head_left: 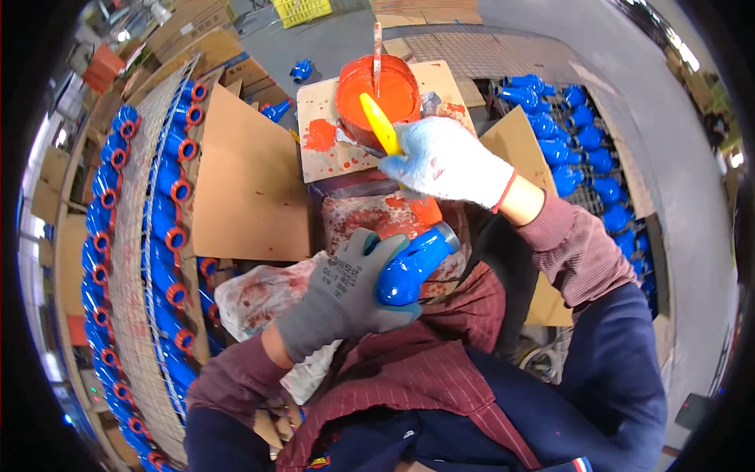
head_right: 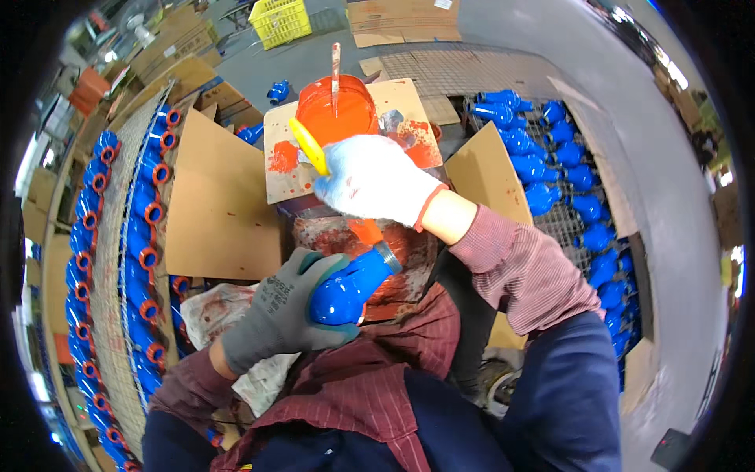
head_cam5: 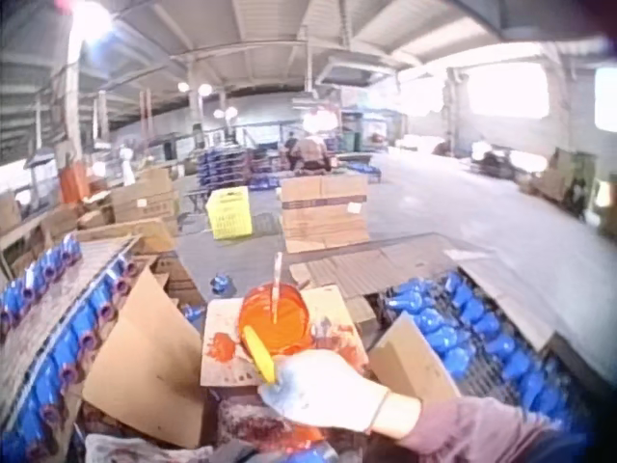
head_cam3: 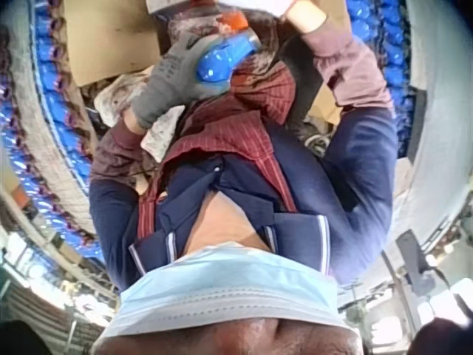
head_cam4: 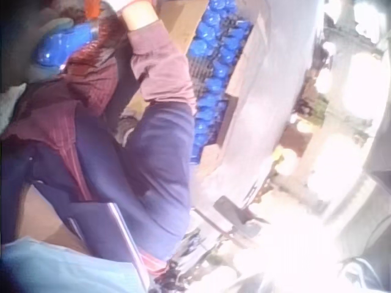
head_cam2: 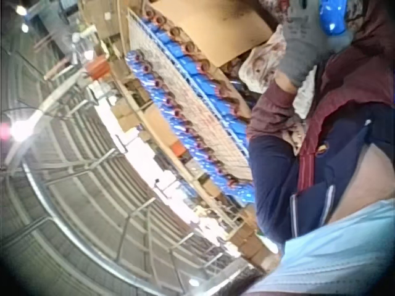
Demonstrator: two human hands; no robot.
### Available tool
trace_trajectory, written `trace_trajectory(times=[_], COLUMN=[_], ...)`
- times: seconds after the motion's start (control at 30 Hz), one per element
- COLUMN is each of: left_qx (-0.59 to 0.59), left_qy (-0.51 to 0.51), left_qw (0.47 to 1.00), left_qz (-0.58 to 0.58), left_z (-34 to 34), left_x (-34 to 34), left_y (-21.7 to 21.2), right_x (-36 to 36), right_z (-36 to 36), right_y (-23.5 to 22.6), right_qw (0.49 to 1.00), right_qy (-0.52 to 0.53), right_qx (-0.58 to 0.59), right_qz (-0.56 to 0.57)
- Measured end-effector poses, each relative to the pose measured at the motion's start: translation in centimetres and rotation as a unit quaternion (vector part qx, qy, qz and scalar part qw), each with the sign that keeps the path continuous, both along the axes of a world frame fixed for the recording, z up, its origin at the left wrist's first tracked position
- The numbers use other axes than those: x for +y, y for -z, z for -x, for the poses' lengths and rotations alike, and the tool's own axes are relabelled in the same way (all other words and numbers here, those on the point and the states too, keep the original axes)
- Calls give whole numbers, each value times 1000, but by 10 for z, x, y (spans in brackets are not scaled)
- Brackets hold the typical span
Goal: The person paints the rims of blue pipe fittings with orange paint using a paintbrush, wipes them with a cloth, and places the painted fittings onto a wire rack.
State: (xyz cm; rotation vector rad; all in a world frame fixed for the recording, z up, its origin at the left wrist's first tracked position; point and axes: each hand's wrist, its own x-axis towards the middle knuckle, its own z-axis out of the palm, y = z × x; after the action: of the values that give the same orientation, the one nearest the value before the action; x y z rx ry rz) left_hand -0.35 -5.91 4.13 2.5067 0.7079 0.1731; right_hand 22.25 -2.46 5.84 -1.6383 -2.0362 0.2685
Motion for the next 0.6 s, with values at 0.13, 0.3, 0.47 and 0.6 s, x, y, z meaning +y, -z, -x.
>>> trace_trajectory(times=[0.13,0.3,0.47,0.6], left_qx=[-23,-102,-137,-230], left_qy=[-20,-51,-171,-207], left_qw=[999,977,837,711], left_qz=[26,181,502,632], left_z=[-3,2,4,6], left_x=[-8,1,11,15], left_y=[8,21,13,16], right_x=[-30,-52,-73,-96], right_z=[-1,-7,-19,-33], right_y=[-11,-23,-23,5], right_qw=[997,990,990,873], right_qy=[-20,9,3,74], right_qx=[-16,-39,52,481], right_qz=[-66,-139,-132,-25])
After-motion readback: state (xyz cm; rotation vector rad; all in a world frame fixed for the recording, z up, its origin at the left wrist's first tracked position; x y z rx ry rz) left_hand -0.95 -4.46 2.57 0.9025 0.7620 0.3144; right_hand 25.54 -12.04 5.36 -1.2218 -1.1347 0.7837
